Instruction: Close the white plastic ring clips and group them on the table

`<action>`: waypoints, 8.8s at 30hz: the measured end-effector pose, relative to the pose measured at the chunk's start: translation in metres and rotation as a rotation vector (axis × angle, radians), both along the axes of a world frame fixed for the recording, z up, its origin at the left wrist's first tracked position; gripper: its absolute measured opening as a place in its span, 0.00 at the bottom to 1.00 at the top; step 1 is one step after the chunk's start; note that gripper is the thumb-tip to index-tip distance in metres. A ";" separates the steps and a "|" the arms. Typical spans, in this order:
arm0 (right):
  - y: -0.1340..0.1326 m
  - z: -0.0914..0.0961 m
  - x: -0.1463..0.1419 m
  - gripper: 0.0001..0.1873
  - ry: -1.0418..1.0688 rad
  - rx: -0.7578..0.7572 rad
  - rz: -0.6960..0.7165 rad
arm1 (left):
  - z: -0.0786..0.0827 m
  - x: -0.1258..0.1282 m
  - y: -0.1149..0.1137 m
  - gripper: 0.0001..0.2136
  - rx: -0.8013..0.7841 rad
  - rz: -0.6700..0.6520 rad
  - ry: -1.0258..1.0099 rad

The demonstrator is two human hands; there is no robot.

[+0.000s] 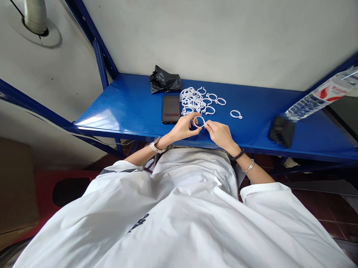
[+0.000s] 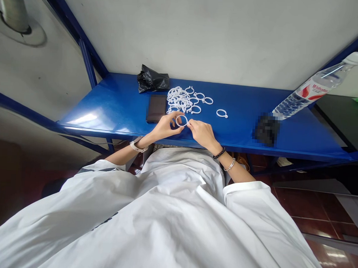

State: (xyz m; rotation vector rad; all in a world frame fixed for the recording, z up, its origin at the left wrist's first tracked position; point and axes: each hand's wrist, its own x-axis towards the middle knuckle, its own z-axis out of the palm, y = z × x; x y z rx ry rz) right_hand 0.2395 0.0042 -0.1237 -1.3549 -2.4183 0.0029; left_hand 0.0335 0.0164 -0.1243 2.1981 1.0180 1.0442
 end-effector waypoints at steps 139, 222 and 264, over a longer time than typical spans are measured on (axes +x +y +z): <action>-0.004 0.001 -0.001 0.18 0.006 0.068 0.063 | -0.002 -0.001 -0.001 0.18 -0.036 -0.117 0.028; -0.003 -0.002 0.005 0.18 0.167 0.106 0.145 | -0.007 -0.004 0.002 0.34 0.183 -0.135 0.197; -0.002 0.000 0.001 0.13 0.096 0.056 0.127 | 0.001 -0.003 -0.001 0.27 0.093 -0.095 0.024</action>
